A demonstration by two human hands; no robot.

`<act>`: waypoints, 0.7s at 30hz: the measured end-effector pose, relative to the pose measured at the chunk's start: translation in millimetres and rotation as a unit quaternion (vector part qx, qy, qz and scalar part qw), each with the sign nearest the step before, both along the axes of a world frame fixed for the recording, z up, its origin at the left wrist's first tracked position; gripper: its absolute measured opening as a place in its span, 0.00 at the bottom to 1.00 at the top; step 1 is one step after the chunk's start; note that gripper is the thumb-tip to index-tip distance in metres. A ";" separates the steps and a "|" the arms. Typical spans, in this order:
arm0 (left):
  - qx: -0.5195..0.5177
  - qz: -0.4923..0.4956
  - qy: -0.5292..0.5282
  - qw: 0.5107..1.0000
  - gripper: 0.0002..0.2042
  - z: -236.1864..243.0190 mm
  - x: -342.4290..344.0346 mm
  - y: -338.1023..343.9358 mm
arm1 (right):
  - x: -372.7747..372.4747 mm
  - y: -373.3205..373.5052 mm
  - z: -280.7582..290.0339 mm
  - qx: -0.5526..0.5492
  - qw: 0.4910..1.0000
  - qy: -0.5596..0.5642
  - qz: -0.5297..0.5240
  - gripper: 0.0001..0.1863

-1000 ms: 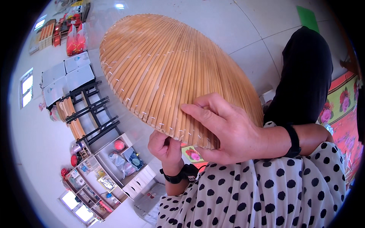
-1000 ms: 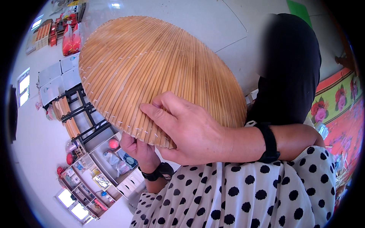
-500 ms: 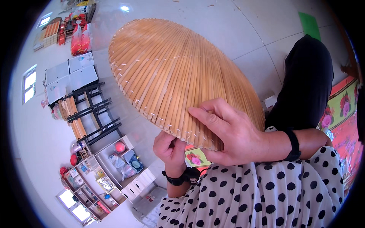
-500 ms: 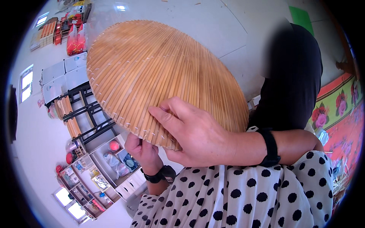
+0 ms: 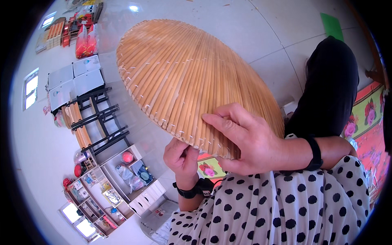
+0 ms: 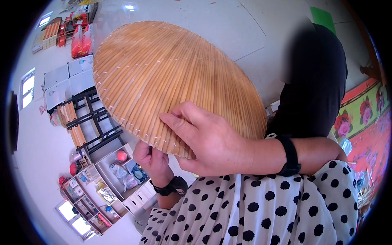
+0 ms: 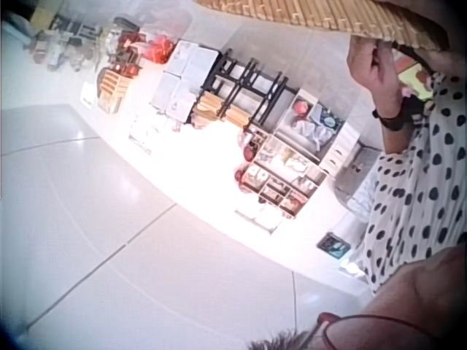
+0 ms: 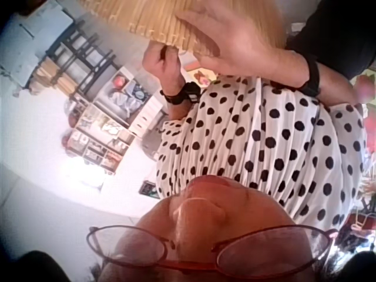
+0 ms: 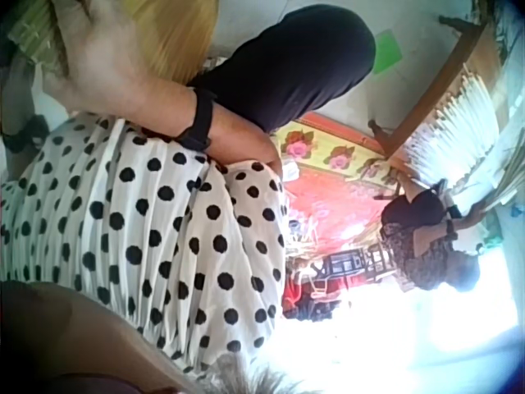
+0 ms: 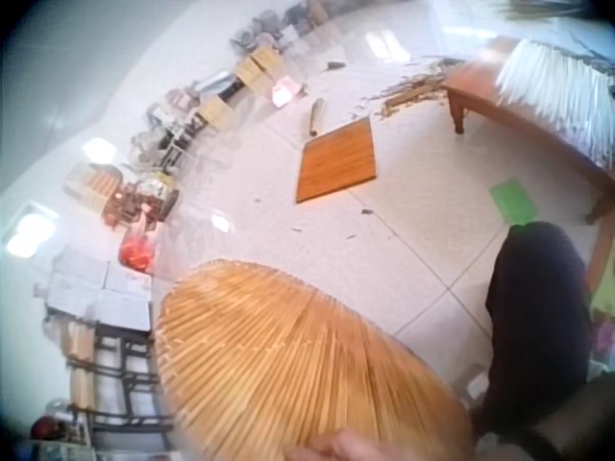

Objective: The person sews the edge of a circular bamboo fan using a needle and thread, and then uses scissors to cut the excess thread.

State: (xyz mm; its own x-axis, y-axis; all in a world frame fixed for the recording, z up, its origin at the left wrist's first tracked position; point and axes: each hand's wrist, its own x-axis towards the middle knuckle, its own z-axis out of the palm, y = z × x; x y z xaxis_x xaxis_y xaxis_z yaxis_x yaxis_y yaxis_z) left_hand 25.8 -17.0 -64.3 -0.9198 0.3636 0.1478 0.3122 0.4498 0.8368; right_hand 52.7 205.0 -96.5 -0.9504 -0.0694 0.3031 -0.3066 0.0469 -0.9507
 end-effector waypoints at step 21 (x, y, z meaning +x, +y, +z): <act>-0.070 -0.012 0.039 0.997 0.11 20.6 -10.5 11.6 | -1.3 1.9 2.7 0.021 1.000 -0.007 0.011 0.37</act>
State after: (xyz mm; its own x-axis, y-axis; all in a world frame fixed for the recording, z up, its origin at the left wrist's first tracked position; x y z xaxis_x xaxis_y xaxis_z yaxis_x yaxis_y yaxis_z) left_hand 15.3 -5.4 -43.6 -0.8981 0.4079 0.1643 0.3858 0.5517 0.7394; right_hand 51.3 206.9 -93.8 -0.9528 -0.1024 0.2857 -0.2942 0.0803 -0.9524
